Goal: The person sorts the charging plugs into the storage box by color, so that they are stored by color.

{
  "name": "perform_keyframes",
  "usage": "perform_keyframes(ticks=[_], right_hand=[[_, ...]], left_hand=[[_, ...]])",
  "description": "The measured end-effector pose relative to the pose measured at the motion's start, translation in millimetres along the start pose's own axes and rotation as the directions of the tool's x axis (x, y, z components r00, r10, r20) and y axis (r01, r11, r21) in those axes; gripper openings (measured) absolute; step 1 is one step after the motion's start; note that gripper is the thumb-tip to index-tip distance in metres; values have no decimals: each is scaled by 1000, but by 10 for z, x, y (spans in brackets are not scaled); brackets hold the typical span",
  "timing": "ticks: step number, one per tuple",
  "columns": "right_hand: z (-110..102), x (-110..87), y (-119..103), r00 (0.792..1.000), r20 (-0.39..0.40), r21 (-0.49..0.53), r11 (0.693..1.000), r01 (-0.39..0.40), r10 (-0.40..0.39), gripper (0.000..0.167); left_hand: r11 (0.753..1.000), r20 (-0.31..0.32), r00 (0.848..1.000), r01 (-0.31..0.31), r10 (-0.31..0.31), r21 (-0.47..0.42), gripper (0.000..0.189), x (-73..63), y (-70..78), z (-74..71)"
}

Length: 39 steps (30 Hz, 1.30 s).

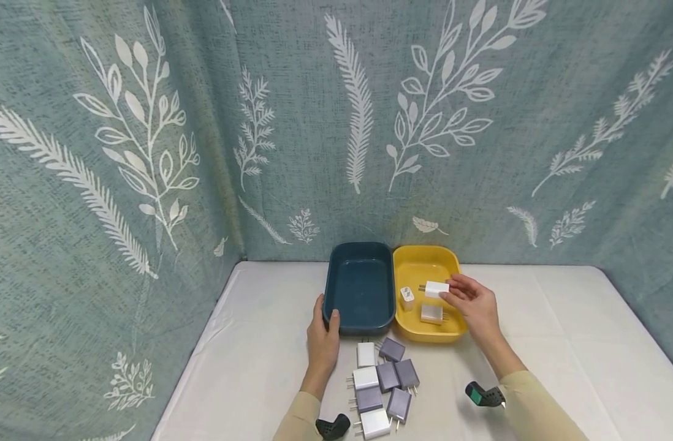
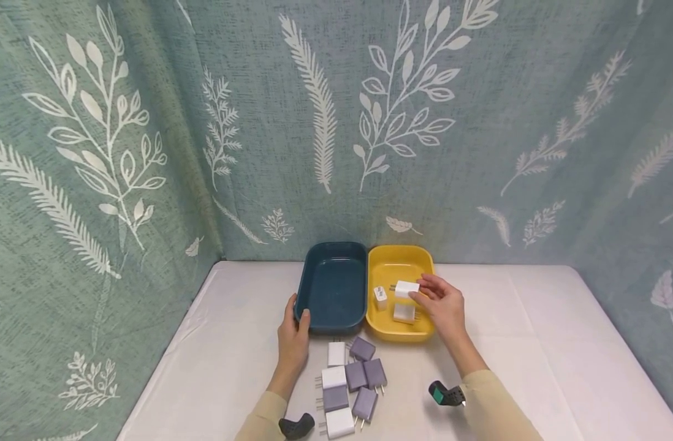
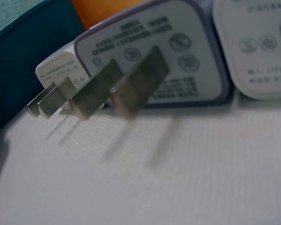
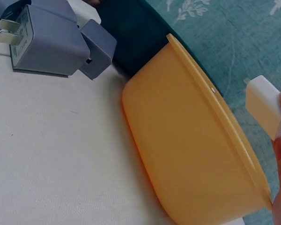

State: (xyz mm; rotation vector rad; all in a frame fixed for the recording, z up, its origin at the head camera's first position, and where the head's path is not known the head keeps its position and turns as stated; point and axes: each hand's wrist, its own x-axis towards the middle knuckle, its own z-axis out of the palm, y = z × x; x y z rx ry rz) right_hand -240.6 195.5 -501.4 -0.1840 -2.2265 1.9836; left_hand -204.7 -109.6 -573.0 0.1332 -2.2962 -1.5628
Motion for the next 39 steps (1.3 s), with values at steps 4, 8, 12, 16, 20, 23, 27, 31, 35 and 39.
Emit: perform_keyframes(ticks=[4,8,12,16,20,23,27,31,35,39], right_hand=[[6,19,9,1000,-18,-1,1000,18,-19,60],[15,35,7,999,-26,3,1000,22,-22,59],[36,64,1,999,-30,-13,1000,11,-12,58],[64,104,-7,999,-42,-28,1000,0,-1,57],[80,134,-8,998,-49,-16,999,36,-37,55],[78,147,-3,997,-47,-37,997,62,-63,52],[58,135,-4,997,-29,-75,995,63,-65,53],[35,112,-11,997,9,-90,993,72,-71,57],[6,73,-17,994,54,-85,991,99,-95,60],[-24,16,-10,986,94,-31,989,142,-139,62]], left_hand=[[1000,-2,1000,-4,4,0,56,5,3,-5],[1000,-8,1000,-18,18,-2,56,1,13,-10],[1000,-12,1000,-25,25,-1,56,0,12,-6],[1000,-6,1000,-15,15,-5,56,0,11,-2],[1000,-1,1000,-6,6,-3,56,-6,6,-5],[1000,2,1000,-9,9,6,57,-5,-1,-8],[1000,-1,1000,-20,20,12,57,2,-10,-8],[1000,-8,1000,-23,23,9,56,16,-20,-5],[1000,-4,1000,-19,19,8,56,17,-18,-5],[1000,1,1000,-19,19,2,56,16,-8,-4]])
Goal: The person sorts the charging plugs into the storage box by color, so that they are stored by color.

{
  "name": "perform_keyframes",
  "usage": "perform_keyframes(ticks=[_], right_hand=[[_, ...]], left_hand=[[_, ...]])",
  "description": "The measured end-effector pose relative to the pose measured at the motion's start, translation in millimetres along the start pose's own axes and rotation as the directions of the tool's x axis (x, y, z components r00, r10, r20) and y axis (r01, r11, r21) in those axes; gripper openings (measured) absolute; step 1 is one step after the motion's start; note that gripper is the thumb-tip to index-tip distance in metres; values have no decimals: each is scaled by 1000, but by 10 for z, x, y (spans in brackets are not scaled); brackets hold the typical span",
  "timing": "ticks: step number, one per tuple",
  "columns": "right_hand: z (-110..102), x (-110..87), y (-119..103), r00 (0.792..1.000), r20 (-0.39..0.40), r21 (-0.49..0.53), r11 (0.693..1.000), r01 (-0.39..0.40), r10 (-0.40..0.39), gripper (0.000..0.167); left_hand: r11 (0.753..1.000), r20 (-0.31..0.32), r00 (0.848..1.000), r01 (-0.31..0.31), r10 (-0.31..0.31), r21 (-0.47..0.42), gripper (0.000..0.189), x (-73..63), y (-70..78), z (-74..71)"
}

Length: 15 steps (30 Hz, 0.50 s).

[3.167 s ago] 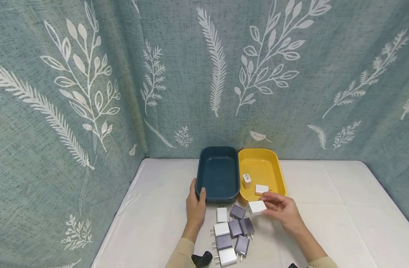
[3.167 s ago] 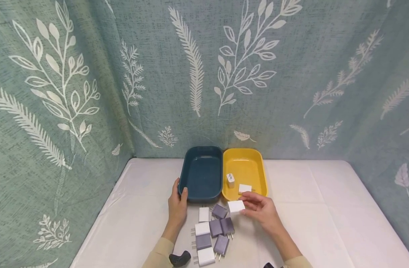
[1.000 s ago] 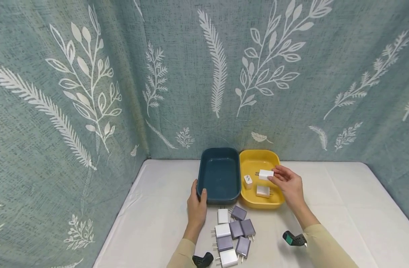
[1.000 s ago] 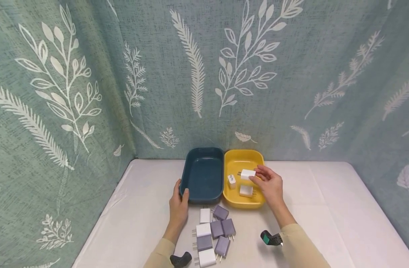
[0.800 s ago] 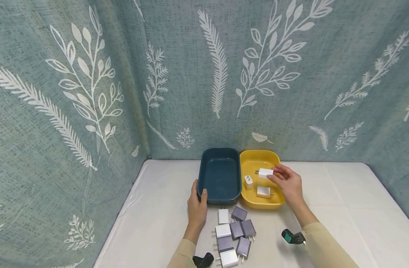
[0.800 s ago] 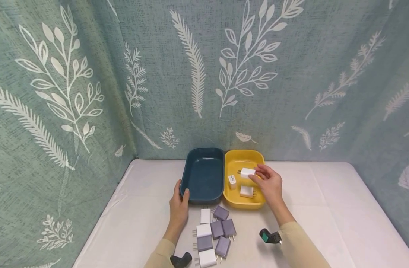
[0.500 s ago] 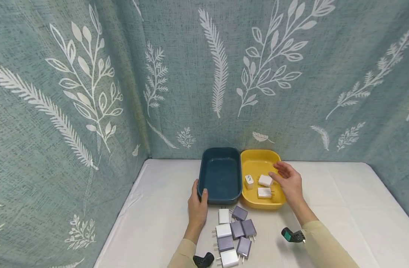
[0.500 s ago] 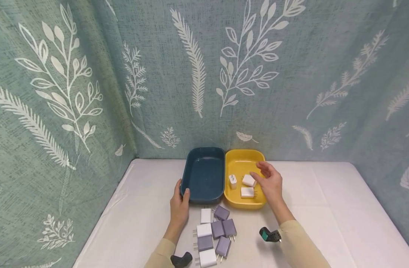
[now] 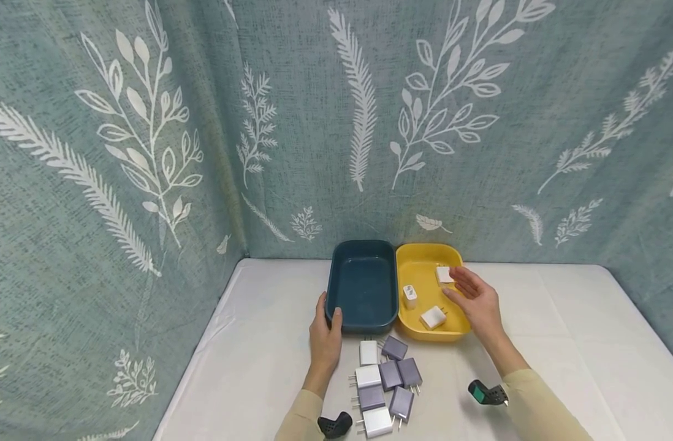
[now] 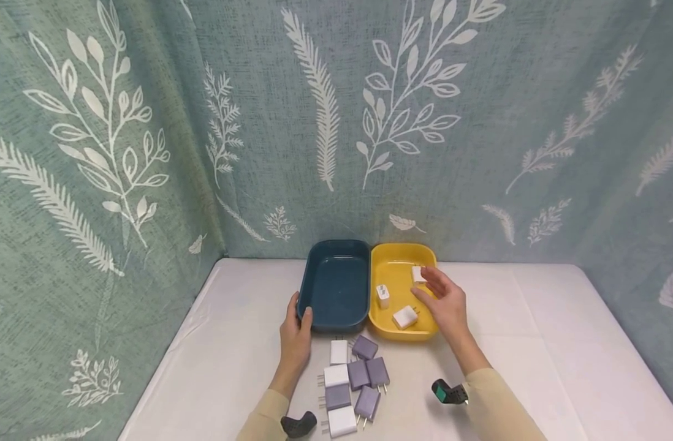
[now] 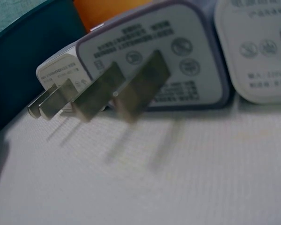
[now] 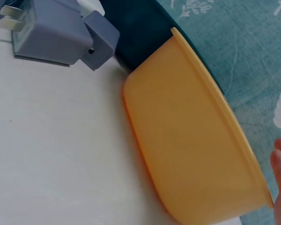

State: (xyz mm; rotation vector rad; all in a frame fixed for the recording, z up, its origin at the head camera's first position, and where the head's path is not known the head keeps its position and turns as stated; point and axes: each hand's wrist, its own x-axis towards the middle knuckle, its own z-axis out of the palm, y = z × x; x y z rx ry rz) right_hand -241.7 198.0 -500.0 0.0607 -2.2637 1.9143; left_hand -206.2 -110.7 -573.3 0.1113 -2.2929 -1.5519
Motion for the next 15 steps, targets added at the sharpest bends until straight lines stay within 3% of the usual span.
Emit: perform_keyframes(ticks=[15], right_hand=[[-3,-219,36,993,33,20,993,114,-114,56]], left_hand=[[1000,3,1000,12,-12,0,56,4,8,5]])
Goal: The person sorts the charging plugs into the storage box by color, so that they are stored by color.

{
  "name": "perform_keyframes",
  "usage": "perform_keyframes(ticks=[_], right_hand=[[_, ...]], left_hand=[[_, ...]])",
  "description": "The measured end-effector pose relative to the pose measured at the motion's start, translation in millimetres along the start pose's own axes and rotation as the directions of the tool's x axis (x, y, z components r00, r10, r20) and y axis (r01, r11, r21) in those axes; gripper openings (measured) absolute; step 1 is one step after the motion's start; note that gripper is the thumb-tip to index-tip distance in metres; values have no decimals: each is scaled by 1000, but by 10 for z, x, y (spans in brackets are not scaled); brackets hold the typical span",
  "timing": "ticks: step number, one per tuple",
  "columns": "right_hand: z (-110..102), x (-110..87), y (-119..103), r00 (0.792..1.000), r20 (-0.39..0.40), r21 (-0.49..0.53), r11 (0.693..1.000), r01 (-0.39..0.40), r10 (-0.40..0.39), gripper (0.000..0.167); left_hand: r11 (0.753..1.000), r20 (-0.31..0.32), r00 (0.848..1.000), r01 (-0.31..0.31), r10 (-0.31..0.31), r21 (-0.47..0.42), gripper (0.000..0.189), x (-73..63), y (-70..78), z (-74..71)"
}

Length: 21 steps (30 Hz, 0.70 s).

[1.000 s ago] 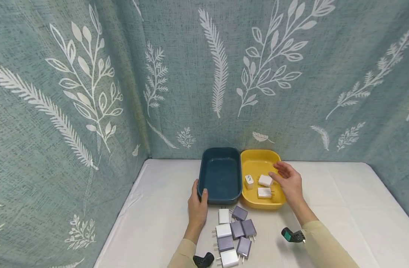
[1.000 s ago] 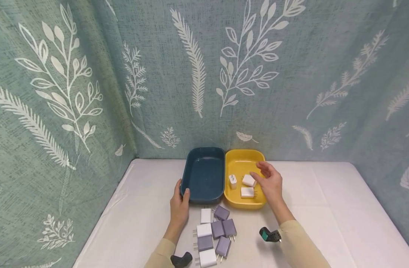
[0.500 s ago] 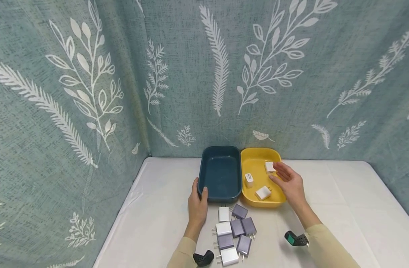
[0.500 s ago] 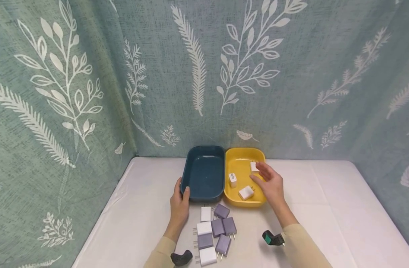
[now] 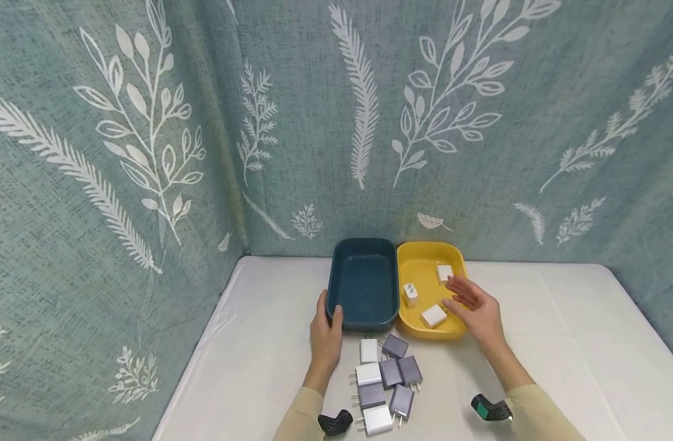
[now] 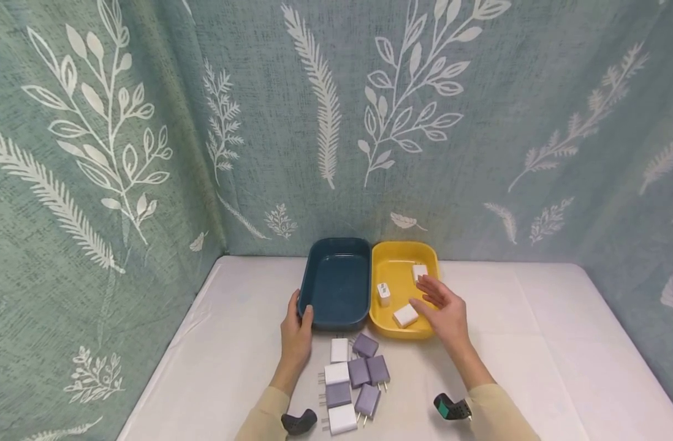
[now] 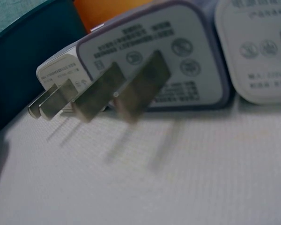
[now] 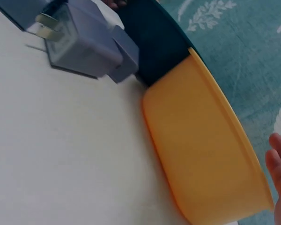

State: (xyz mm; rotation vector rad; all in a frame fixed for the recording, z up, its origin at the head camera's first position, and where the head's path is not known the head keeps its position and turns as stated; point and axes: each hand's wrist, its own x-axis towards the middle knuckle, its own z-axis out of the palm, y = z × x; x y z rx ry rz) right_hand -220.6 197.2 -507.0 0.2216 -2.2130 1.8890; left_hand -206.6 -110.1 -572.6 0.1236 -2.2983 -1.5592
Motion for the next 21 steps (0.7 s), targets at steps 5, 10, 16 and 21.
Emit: perform_keyframes(ticks=[5,10,16,21], right_hand=[[80,-90,-16,998,40,38,998,44,-46,50],[176,-154,-66,997,63,56,997,49,-52,47],[296,-256,-90,993,102,52,997,56,-61,44],[407,-363,-115,985,142,35,995,92,-96,43]], left_hand=[[1000,-1,1000,-1,1,-1,56,-4,-8,-7],[1000,-2,1000,-5,5,-2,56,9,-22,-1],[1000,-3,1000,1,-1,-2,56,5,-20,-2],[1000,-2,1000,4,-4,5,56,-10,-12,-8]])
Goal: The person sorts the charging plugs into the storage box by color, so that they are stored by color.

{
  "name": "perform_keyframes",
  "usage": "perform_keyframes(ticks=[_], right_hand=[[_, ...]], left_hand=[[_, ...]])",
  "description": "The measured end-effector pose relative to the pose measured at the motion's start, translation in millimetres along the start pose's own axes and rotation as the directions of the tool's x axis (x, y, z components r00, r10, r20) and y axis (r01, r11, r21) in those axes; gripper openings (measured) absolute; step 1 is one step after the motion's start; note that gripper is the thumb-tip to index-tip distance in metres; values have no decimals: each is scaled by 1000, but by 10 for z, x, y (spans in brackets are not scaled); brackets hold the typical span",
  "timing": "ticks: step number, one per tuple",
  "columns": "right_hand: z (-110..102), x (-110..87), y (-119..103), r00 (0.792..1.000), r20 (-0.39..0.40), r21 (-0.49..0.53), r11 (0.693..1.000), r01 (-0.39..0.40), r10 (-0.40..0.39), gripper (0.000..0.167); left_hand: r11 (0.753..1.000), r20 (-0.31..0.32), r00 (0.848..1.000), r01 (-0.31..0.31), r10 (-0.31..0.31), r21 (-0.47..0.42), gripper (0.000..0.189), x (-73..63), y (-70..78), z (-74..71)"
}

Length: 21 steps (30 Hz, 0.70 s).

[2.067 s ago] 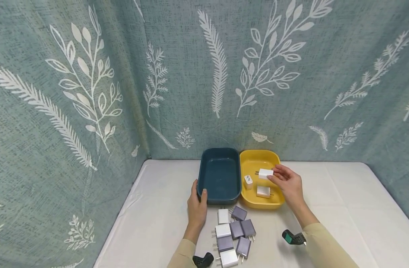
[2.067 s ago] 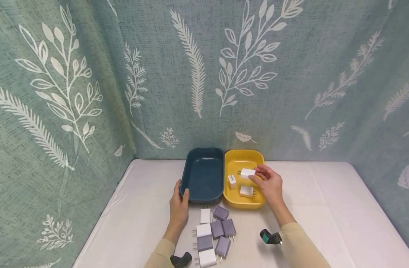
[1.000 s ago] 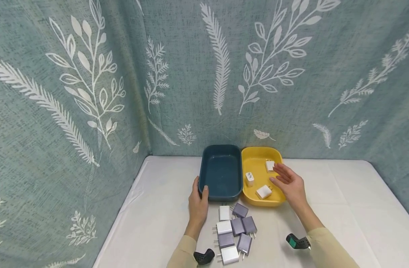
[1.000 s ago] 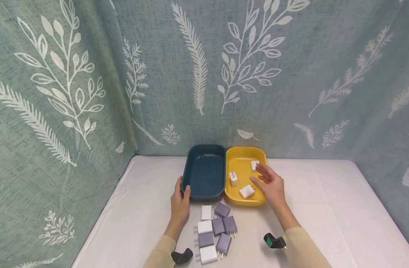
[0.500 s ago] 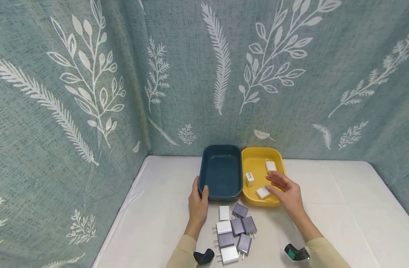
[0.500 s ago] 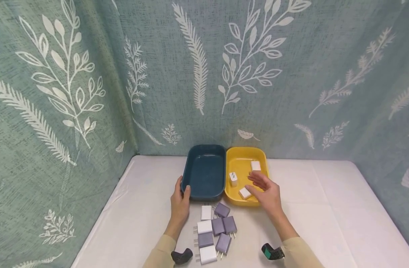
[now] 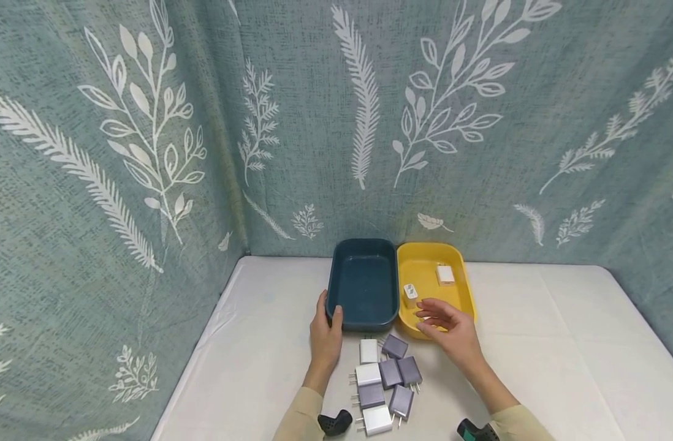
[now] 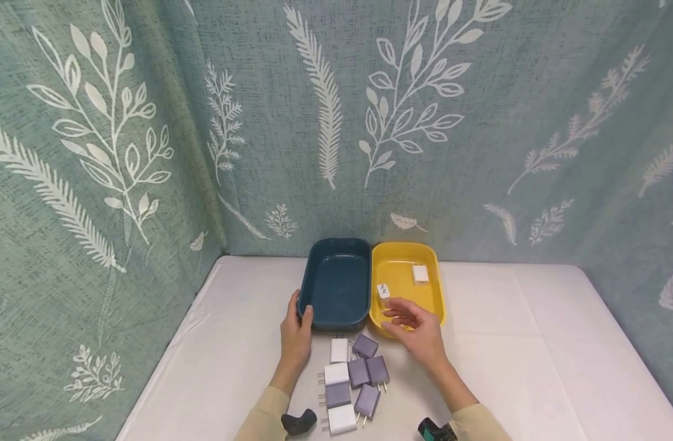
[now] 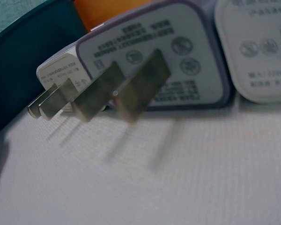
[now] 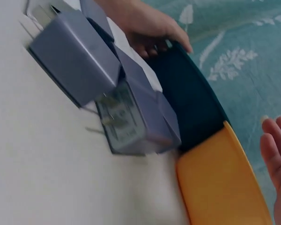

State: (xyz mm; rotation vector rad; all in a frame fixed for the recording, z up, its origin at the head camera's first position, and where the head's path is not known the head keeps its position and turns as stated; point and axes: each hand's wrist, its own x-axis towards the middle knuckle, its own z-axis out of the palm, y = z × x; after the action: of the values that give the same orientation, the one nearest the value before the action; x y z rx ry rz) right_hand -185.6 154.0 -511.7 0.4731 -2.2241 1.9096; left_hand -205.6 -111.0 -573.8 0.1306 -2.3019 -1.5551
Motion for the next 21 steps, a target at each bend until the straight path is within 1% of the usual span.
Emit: perform_keyframes(ticks=[4,9,13,18,21], right_hand=[[100,-59,-15,1000,30,35,999,-6,5,42],[196,-117,-43,996,81,107,993,-43,34,42],[246,-146,-68,993,106,142,988,-62,47,42],[322,-168,-50,989,127,130,987,-91,74,42],[376,-184,-20,986,135,107,988,-109,94,42]], left_hand=[[1000,4,1000,2,-2,-6,56,-8,5,2],[1000,6,1000,-4,4,-14,57,-7,12,8],[1000,4,1000,-7,7,-15,56,0,13,13],[1000,-3,1000,4,-4,-9,56,-1,15,7],[1000,-4,1000,7,-7,-7,55,2,18,4]])
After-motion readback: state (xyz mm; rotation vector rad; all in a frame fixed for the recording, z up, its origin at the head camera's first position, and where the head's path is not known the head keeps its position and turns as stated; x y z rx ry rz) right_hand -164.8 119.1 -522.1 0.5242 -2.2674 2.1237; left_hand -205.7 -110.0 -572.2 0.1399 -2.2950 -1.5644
